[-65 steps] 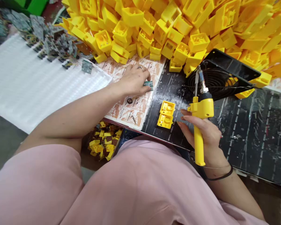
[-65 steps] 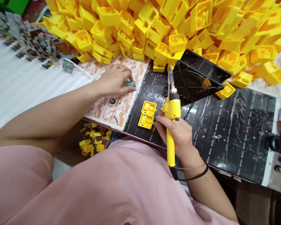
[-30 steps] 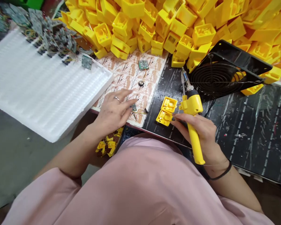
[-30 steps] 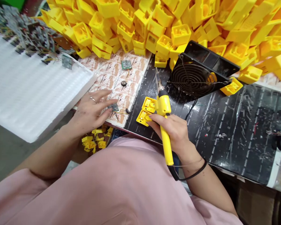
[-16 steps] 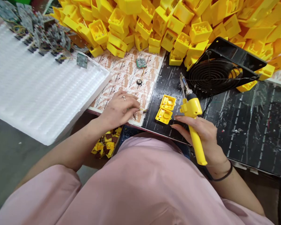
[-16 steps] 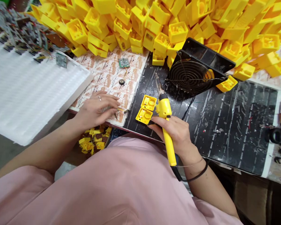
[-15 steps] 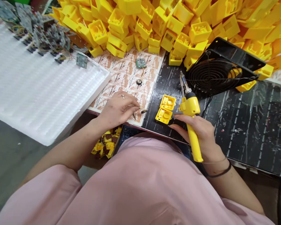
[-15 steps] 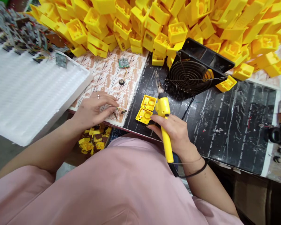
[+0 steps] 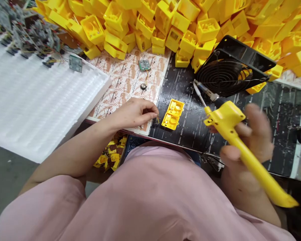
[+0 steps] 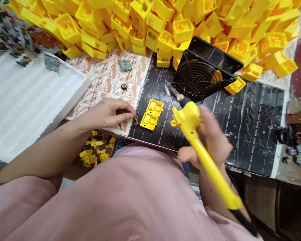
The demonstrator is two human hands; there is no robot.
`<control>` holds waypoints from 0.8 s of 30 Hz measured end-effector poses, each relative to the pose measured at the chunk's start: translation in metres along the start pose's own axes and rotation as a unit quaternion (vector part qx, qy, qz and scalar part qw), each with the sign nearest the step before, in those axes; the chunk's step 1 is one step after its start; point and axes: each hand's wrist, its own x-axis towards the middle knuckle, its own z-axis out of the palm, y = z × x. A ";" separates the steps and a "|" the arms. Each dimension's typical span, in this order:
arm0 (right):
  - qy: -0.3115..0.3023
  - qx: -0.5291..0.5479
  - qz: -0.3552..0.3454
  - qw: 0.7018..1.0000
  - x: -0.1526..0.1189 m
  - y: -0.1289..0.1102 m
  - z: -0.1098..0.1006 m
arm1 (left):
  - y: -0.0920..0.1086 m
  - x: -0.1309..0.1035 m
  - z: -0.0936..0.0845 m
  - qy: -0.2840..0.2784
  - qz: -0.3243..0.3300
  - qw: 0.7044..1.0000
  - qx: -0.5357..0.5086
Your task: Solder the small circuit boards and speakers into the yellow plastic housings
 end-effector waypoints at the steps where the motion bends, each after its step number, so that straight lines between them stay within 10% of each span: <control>1: 0.049 0.002 0.006 0.999 -0.001 0.002 -0.003 | 0.001 0.003 0.001 -0.003 0.000 1.000 -0.006; 8: 0.321 0.093 0.041 0.942 -0.001 0.033 0.002 | 0.013 0.021 0.009 -0.028 -0.032 0.999 0.003; 16: 0.139 0.084 0.043 0.986 -0.019 0.018 -0.004 | 0.020 0.040 -0.006 -0.120 0.020 0.985 0.120; 24: 0.101 0.068 0.050 0.991 -0.030 0.024 -0.010 | 0.016 0.043 -0.010 -0.117 0.028 0.987 0.105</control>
